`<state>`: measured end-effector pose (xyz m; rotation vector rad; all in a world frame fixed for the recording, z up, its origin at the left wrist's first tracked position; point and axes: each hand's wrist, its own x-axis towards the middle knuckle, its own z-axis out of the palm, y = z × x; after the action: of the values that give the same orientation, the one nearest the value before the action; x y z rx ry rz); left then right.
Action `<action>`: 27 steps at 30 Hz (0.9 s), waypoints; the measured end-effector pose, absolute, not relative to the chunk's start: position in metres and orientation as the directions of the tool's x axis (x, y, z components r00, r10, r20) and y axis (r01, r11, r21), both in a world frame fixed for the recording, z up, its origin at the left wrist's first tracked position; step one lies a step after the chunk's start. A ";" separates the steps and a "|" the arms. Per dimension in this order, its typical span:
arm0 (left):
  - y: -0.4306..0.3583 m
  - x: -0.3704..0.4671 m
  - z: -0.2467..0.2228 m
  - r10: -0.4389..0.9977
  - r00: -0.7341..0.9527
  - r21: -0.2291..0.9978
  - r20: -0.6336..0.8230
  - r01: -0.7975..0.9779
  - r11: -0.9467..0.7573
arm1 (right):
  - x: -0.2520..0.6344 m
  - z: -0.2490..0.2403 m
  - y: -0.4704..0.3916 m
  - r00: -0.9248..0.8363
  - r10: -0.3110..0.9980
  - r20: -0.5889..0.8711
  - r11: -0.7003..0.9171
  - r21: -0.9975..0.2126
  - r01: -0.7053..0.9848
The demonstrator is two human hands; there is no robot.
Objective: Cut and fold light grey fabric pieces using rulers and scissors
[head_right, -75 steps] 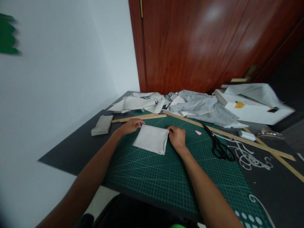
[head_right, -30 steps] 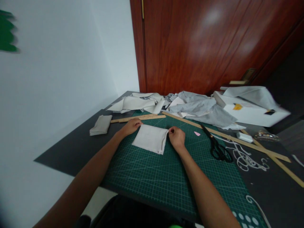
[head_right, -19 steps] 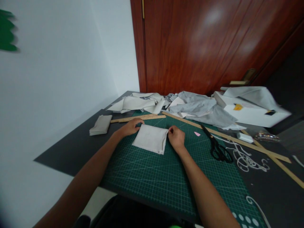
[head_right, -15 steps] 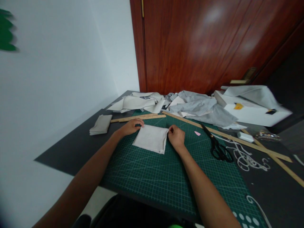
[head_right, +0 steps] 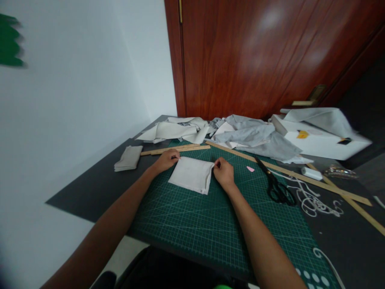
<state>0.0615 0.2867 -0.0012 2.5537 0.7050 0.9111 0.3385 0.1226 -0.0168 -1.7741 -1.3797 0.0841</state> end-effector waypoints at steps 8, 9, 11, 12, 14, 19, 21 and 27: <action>0.279 0.058 0.008 0.524 0.699 0.409 0.487 0.348 -0.844 | 0.339 -0.020 0.125 0.384 0.817 0.431 -0.020 -0.643 0.765; 0.277 0.058 0.009 0.516 0.704 0.407 0.488 0.339 -0.848 | 0.338 -0.020 0.125 0.375 0.821 0.432 -0.013 -0.642 0.767; 0.275 0.058 0.010 0.502 0.731 0.431 0.462 0.310 -0.848 | 0.338 -0.020 0.125 0.348 0.833 0.429 0.006 -0.637 0.771; 0.275 0.058 0.010 0.495 0.752 0.451 0.436 0.293 -0.843 | 0.338 -0.019 0.124 0.330 0.842 0.426 0.018 -0.634 0.773; 0.275 0.059 0.009 0.483 0.789 0.494 0.379 0.269 -0.827 | 0.339 -0.018 0.123 0.288 0.862 0.418 0.043 -0.626 0.779; 0.280 0.058 0.008 0.510 0.774 0.517 0.375 0.283 -0.808 | 0.346 -0.015 0.119 0.072 0.872 0.485 0.259 -0.580 0.773; 0.281 0.058 0.008 0.529 0.751 0.513 0.396 0.296 -0.806 | 0.347 -0.013 0.115 -0.018 0.835 0.550 0.363 -0.524 0.771; 0.285 0.059 0.006 0.552 0.715 0.490 0.428 0.330 -0.807 | 0.336 -0.005 0.099 -0.214 0.784 0.583 0.445 -0.286 0.849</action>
<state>0.0590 0.2849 0.0063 2.5420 0.6836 0.8082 0.3362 0.0995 -0.0048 -1.3637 -2.0218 -0.1228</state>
